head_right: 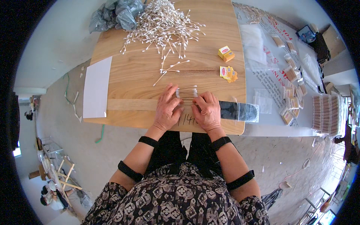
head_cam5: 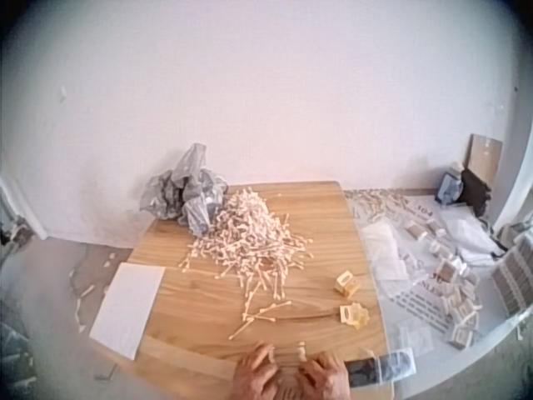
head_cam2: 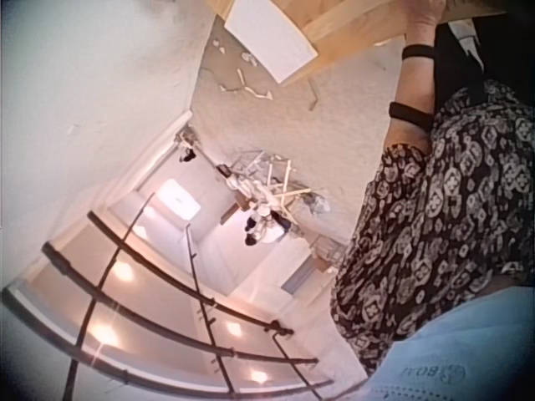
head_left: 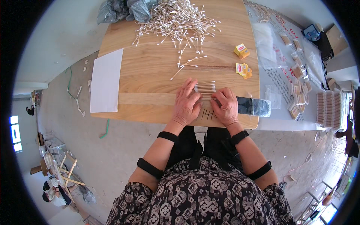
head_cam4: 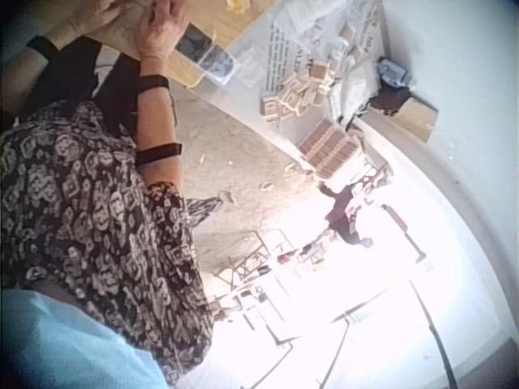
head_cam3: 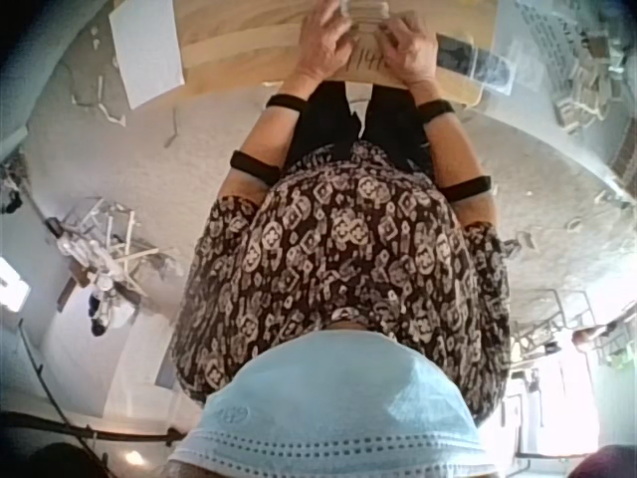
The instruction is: Counting and packing cotton swabs into small plastic packages.
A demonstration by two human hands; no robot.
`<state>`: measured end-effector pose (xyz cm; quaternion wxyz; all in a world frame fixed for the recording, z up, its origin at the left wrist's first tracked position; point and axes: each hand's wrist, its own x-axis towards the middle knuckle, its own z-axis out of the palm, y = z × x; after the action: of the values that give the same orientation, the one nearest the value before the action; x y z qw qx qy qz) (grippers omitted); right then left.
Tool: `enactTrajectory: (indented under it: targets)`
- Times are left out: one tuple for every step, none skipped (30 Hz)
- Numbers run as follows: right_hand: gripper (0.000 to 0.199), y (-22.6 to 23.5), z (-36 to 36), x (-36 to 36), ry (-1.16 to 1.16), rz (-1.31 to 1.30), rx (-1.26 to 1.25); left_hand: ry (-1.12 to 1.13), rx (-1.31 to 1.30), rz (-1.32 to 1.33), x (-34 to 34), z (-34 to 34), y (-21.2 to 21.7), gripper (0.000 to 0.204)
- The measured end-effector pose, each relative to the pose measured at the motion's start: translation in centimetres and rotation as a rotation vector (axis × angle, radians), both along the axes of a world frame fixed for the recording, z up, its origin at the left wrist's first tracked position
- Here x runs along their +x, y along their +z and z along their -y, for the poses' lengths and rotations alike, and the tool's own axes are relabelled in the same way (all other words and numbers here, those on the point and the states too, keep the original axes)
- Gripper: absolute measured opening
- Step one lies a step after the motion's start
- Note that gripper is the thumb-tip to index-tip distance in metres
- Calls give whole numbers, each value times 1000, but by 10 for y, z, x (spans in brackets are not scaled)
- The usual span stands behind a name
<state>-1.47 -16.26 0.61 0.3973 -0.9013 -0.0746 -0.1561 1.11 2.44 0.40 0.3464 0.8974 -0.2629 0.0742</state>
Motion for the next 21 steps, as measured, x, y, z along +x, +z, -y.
enactTrajectory:
  targets:
    - [15,0,0,0,0,1,-5,0,10,-5,0,0,0,22]
    - [15,0,0,0,1,2,-5,1,10,-4,0,0,0,22]
    - [16,-1,0,0,-1,0,-6,0,12,-7,0,0,1,22]
    - [17,-1,0,0,-2,-1,-8,-1,14,-9,0,0,0,22]
    - [17,-1,0,0,-2,0,-8,0,14,-8,0,0,0,22]
    - [18,-1,-1,0,-10,-6,-4,-3,10,-5,0,0,0,22]
    - [20,-1,-1,-1,-17,-12,0,-6,6,-2,0,-1,0,23]
    - [20,-2,-1,-1,-17,-11,0,-5,6,-2,0,-1,0,23]
    - [22,-2,-1,-1,-23,-17,15,-4,8,2,0,-1,0,23]
    - [24,-1,-1,-1,-30,-23,31,-3,9,5,0,-1,0,23]
    - [24,-1,-1,-1,-30,-23,31,-3,9,5,0,-1,0,23]
    - [26,-1,-2,-1,-37,-29,31,-3,10,3,0,0,0,23]
    - [27,-1,-2,-1,-45,-36,32,-3,11,1,0,0,1,24]
    - [27,-1,-2,-1,-45,-35,32,-3,11,2,0,0,1,24]
    - [27,-1,-2,-1,-36,-34,23,-2,17,-1,0,0,1,23]
    - [28,-1,-2,-1,-27,-32,14,0,22,-3,0,0,1,22]
    - [28,-1,-1,-1,-27,-32,14,-1,22,-3,0,0,1,22]
    - [28,-1,-1,-1,-24,-28,1,0,21,-10,0,0,1,22]
    - [28,-1,-1,-1,-21,-24,-12,1,20,-16,0,0,1,22]
    - [28,-1,-1,-1,-21,-24,-11,1,20,-16,0,0,1,22]
    - [29,-1,-1,-1,-21,-35,-14,1,21,-16,0,0,1,22]
